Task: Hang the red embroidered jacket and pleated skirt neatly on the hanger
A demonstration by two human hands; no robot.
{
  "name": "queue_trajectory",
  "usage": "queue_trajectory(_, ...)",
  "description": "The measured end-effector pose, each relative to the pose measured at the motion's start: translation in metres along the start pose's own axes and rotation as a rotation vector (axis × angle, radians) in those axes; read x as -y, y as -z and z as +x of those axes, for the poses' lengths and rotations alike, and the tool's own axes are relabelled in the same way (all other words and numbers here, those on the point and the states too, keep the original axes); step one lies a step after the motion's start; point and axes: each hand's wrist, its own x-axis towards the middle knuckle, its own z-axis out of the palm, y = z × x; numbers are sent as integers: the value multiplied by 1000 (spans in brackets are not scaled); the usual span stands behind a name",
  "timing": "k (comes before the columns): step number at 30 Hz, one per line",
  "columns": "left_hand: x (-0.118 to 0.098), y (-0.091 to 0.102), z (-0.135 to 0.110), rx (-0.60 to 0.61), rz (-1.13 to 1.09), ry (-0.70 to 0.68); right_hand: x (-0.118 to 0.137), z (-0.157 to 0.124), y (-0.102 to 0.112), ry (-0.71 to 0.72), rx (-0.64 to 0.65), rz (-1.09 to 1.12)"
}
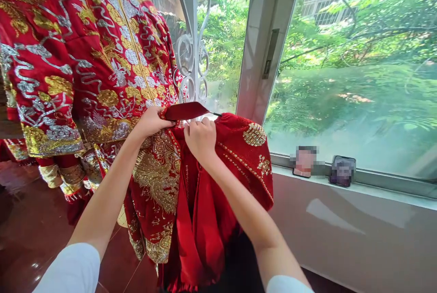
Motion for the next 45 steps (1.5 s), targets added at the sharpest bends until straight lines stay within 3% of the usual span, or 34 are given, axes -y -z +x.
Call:
queue_trajectory(4, -6, -1, -8, -103, 154, 28, 16, 9, -3, -130, 23, 64)
queue_trajectory(8, -15, -4, -15, -185, 277, 79, 19, 12, 2, -138, 115, 165)
queue_trajectory(12, -14, -3, -14, -149, 240, 74, 18, 16, 3, -202, 107, 137)
queue_trajectory(15, -17, -3, -17, -125, 323, 54, 14, 18, 5, -172, 121, 91)
queue_trajectory(20, -49, -16, -26, -262, 711, -294, 1, 17, 13, -83, 115, 63)
queue_trajectory(23, -62, -30, -21, -192, 864, -450, -4, 19, 15, -56, 128, 88)
queue_trajectory(26, -56, -40, -9, -170, 898, -540, -1, 18, 12, -64, 124, 92)
queue_trajectory(29, -44, -44, -2, -190, 925, -555, 6, 8, 18, -55, 80, 71)
queue_trajectory(32, -38, -48, -2, -249, 927, -535, 1, -2, 43, -93, -69, 57)
queue_trajectory(35, -38, -55, -3, -333, 888, -517, -30, 13, 72, -155, -281, 113)
queue_trajectory(36, -38, -57, -3, -361, 878, -512, -44, 25, 78, -158, -267, 155)
queue_trajectory(38, -39, -61, -3, -408, 868, -501, -72, 58, 79, -120, -3, 256)
queue_trajectory(40, -39, -63, -2, -433, 861, -486, -91, 89, 67, -90, 496, 393)
queue_trajectory(42, -39, -64, -1, -428, 854, -460, -97, 110, 48, -84, 868, 564)
queue_trajectory(43, -39, -64, 0, -413, 851, -447, -96, 116, 38, -85, 959, 637)
queue_trajectory(45, -39, -63, 0, -376, 844, -422, -90, 119, 22, -81, 993, 732)
